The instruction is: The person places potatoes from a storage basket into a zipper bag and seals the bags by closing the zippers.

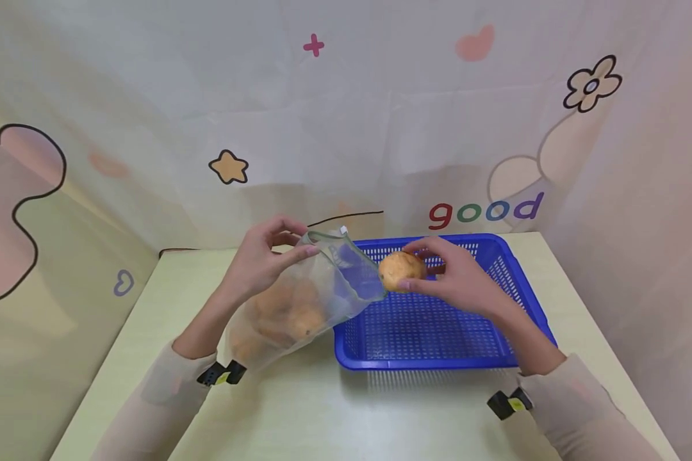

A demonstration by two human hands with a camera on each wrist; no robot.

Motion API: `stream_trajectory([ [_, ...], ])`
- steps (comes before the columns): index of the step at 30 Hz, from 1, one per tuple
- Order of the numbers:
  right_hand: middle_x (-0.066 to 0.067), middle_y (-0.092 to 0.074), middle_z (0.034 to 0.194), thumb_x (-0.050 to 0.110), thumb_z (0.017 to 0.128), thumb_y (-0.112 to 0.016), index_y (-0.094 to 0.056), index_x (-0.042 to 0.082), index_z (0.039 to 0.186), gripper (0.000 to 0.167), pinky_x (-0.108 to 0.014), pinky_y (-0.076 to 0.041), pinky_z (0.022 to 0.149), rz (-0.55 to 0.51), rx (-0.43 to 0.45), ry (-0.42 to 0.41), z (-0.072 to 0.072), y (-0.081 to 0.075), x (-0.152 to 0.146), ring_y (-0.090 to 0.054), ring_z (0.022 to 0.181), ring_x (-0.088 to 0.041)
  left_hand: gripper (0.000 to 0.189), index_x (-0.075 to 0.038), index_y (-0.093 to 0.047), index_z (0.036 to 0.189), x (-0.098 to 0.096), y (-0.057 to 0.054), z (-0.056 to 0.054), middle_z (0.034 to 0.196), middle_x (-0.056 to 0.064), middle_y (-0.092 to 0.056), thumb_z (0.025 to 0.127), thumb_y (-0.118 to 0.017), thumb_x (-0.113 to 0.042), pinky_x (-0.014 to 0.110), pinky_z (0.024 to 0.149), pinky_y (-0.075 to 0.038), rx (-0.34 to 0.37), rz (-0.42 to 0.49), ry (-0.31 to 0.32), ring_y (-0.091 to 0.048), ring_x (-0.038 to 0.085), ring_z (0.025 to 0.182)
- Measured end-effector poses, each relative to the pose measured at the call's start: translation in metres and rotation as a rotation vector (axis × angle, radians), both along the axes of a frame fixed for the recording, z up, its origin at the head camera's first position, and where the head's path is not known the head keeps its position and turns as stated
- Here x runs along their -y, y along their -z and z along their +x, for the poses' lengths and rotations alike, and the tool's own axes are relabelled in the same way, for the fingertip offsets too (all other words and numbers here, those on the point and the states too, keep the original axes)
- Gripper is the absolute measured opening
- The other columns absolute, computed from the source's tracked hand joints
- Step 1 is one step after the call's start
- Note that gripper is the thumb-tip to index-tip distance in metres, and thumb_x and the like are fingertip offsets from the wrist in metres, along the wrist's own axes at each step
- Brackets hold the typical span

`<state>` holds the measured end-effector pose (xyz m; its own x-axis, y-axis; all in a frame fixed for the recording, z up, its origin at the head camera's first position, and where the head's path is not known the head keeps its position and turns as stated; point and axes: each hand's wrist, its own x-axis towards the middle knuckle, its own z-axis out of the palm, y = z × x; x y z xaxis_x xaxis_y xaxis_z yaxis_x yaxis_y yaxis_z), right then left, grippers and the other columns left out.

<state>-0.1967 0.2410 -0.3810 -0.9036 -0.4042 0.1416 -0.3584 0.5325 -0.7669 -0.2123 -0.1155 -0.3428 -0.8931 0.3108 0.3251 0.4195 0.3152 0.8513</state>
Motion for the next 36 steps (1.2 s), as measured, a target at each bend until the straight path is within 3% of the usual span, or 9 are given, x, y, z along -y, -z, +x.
stream_trajectory([
  [4,-0.011,-0.064,0.137,0.033,0.093,-0.085,-0.061,0.011,0.142,0.059,-0.058,-0.055,0.102,-0.050,-0.020,-0.025,-0.008,-0.018,0.031,-0.061,0.126,-0.034,0.026,-0.014,-0.072,0.110,0.001,0.000,-0.001,0.114,-0.002,-0.073,0.092,-0.087,-0.024,0.038,0.077,-0.062,-0.005,-0.001,-0.006,-0.075,0.017,0.098],
  [7,-0.011,-0.064,0.136,0.031,0.092,-0.086,-0.062,0.010,0.140,0.057,-0.057,-0.056,0.101,-0.070,-0.027,-0.058,-0.012,-0.022,0.048,-0.062,0.125,-0.033,0.025,-0.014,-0.072,0.109,0.003,0.000,-0.001,0.114,-0.002,-0.074,0.092,-0.087,-0.023,0.038,0.077,-0.062,-0.014,0.004,-0.006,-0.075,0.016,0.098],
  [24,-0.009,-0.062,0.138,0.031,0.096,-0.082,-0.061,0.008,0.142,0.055,-0.050,-0.058,0.101,-0.100,-0.058,-0.099,-0.011,-0.013,0.081,-0.061,0.126,-0.029,0.024,-0.013,-0.073,0.109,0.003,-0.002,0.003,0.114,-0.001,-0.074,0.091,-0.087,-0.021,0.035,0.074,-0.060,-0.019,0.031,0.000,-0.075,0.018,0.095],
  [30,-0.013,-0.065,0.136,0.028,0.099,-0.079,-0.062,0.005,0.139,0.049,-0.055,-0.056,0.102,-0.111,-0.046,-0.042,-0.017,-0.004,0.063,-0.062,0.127,-0.035,0.024,-0.013,-0.073,0.109,0.004,-0.002,0.003,0.113,-0.002,-0.073,0.092,-0.087,-0.022,0.034,0.072,-0.060,-0.018,0.028,0.001,-0.075,0.017,0.096],
  [36,-0.023,-0.064,0.136,0.032,0.101,-0.076,-0.061,0.002,0.140,0.051,-0.062,-0.053,0.102,0.115,-0.086,0.079,-0.041,0.014,0.010,-0.062,0.124,-0.042,0.024,-0.013,-0.073,0.108,0.005,-0.002,0.004,0.114,-0.001,-0.072,0.091,-0.087,-0.022,0.031,0.071,-0.060,-0.007,0.030,-0.011,-0.075,0.017,0.095],
])
